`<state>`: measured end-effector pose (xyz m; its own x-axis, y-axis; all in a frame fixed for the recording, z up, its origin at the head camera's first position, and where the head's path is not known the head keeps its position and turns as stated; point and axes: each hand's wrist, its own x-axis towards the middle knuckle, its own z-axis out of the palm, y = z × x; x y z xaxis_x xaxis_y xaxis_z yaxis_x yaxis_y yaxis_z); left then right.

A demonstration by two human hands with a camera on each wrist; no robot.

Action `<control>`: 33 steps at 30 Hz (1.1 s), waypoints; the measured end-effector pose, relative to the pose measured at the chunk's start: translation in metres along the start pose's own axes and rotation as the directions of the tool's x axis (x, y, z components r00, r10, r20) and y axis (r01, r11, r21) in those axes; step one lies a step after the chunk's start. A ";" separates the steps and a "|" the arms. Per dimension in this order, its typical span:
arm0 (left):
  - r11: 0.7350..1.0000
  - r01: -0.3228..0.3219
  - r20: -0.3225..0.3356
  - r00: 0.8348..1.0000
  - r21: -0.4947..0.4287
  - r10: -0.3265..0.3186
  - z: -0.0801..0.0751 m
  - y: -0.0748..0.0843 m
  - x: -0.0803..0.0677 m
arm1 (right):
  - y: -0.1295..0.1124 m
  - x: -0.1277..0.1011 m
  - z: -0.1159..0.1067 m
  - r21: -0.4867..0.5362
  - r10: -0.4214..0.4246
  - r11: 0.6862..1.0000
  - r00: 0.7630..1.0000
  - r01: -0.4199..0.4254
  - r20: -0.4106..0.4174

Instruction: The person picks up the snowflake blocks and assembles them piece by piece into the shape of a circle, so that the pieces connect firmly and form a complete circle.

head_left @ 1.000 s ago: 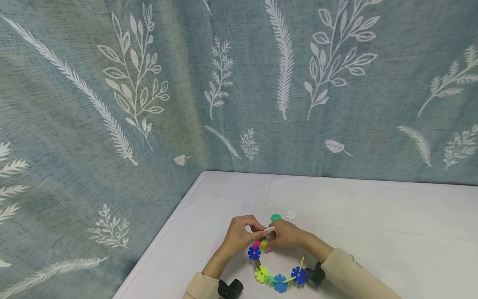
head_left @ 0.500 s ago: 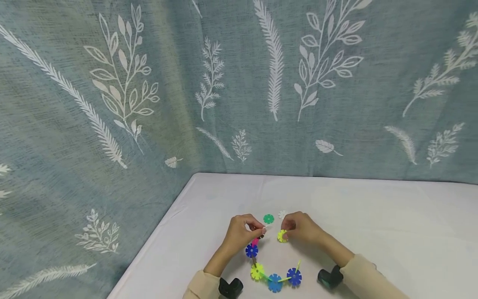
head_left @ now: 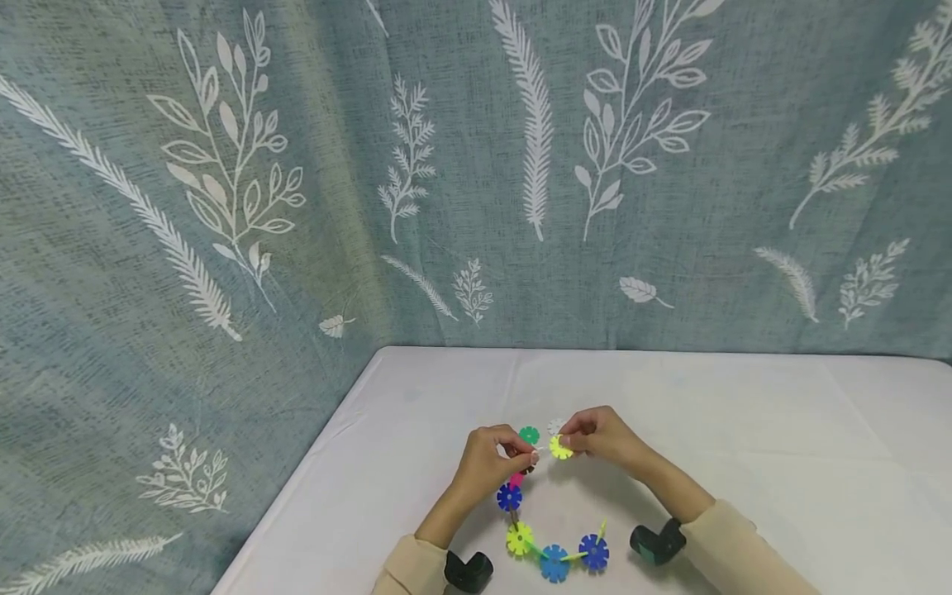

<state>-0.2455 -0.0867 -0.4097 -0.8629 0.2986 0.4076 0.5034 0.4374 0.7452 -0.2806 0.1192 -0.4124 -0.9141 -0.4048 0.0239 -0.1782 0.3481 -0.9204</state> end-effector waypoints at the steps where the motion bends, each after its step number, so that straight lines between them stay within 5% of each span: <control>1: 1.000 0.005 0.001 1.000 -0.003 -0.005 -0.001 0.005 -0.001 | -0.001 0.000 0.001 0.002 0.008 1.000 1.000 -0.008 -0.006; 5: 1.000 0.021 -0.007 1.000 0.000 -0.021 -0.001 0.014 -0.003 | -0.007 -0.001 0.007 0.005 0.050 0.999 0.998 -0.050 -0.044; 9: 1.000 0.002 -0.055 0.998 0.019 -0.001 0.006 -0.008 -0.003 | -0.012 -0.001 0.015 0.036 0.103 0.994 0.989 -0.100 -0.108; 13: 0.998 -0.049 -0.106 0.993 0.032 0.052 0.007 -0.012 -0.005 | -0.014 0.002 0.026 0.087 0.174 0.983 0.971 -0.161 -0.166; 16: 0.998 -0.045 -0.068 0.996 0.050 0.049 0.007 -0.011 -0.006 | -0.009 0.003 0.030 0.101 0.184 0.981 0.967 -0.169 -0.173; 20: 0.999 0.045 0.027 0.999 0.028 -0.046 0.005 -0.009 0.001 | 0.001 0.004 0.024 0.090 0.088 0.993 0.989 -0.078 -0.120; 26: 0.967 0.206 0.038 0.979 -0.152 -0.203 0.008 -0.015 0.019 | 0.013 0.008 0.013 0.119 0.005 0.993 0.998 0.003 -0.063; 33: 0.874 0.408 0.109 0.913 -0.264 -0.394 0.014 -0.025 0.016 | 0.023 0.014 0.011 0.170 -0.041 0.985 0.999 0.040 0.003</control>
<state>-0.2714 -0.0803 -0.4290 -0.9810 0.1926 0.0212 0.0757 0.2802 0.9569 -0.2934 0.1122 -0.4372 -0.9050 -0.4210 0.0607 -0.1500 0.1824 -0.9717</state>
